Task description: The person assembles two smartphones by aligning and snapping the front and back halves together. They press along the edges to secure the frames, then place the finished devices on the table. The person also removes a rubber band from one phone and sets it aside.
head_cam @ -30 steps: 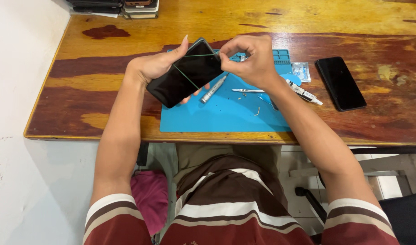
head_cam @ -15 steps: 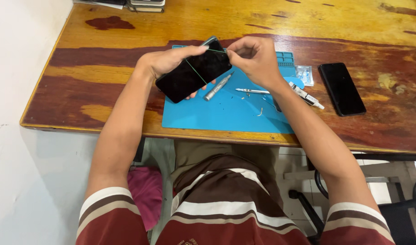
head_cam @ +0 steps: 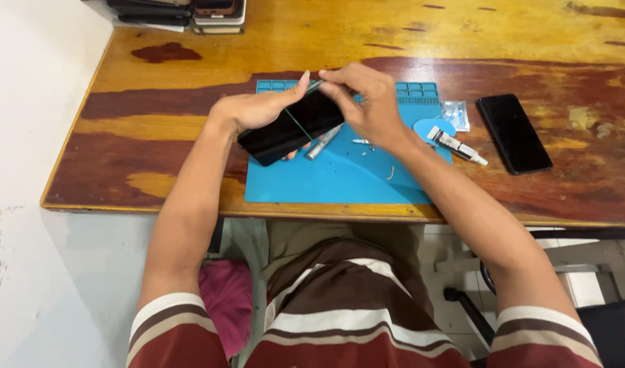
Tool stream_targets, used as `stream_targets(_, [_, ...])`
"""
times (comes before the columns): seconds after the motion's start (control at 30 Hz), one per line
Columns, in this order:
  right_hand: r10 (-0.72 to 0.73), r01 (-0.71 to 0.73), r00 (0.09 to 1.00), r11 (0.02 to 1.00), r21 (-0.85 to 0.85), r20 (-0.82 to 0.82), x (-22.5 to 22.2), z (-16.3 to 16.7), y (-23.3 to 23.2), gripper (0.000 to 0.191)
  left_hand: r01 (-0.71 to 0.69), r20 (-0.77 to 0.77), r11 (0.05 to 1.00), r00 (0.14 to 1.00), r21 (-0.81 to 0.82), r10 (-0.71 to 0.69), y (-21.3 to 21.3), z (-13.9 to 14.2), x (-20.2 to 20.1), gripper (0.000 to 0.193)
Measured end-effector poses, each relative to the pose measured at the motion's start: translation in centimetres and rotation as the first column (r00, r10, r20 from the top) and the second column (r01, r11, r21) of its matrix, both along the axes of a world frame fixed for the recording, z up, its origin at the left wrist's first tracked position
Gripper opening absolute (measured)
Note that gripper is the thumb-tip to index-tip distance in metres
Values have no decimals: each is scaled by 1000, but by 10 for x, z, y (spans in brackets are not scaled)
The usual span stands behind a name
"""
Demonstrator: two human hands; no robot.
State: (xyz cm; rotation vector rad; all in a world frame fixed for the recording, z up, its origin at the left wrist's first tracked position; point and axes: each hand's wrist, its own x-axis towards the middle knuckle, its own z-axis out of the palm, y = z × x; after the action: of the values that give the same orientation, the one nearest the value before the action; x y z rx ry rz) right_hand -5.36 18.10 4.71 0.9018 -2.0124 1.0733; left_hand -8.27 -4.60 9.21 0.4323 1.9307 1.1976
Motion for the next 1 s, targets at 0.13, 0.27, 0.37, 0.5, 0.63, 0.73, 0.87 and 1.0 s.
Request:
stream_targets(0.13, [-82, 87, 994, 994, 70, -72, -5, -4, 4, 11, -28, -10, 999, 1000, -15, 28, 3, 0, 1, 94])
stream_targets(0.27, [-96, 96, 993, 995, 8, 71, -11, -6, 7, 7, 71, -80, 997, 994, -21, -73, 2, -1, 1, 99])
stream_targets(0.37, [51, -18, 954, 993, -115, 294, -12, -8, 13, 17, 71, -77, 997, 994, -25, -73, 0, -2, -2, 100])
stream_targets(0.5, [264, -189, 887, 956, -223, 379, -14, -14, 18, 22, 28, -34, 999, 999, 20, -27, -1, -4, -2, 97])
stream_targets(0.63, [251, -148, 844, 958, -245, 475, -17, -16, 20, 22, -5, -29, 1000, 1000, 11, 5, -1, -5, 0, 92])
stream_targets(0.73, [177, -108, 910, 974, -197, 376, -12, -12, 16, 23, 0, -22, 998, 1000, 65, 2, -2, -5, -2, 93])
stream_targets(0.87, [-43, 54, 991, 995, 80, -125, 2, -1, 11, 39, -67, -18, 947, 997, 314, 76, -4, -10, -7, 95])
stream_targets(1.0, [-111, 205, 913, 957, 206, -393, 10, 9, 4, 41, -101, 9, 856, 994, 506, 112, 3, -22, -15, 94])
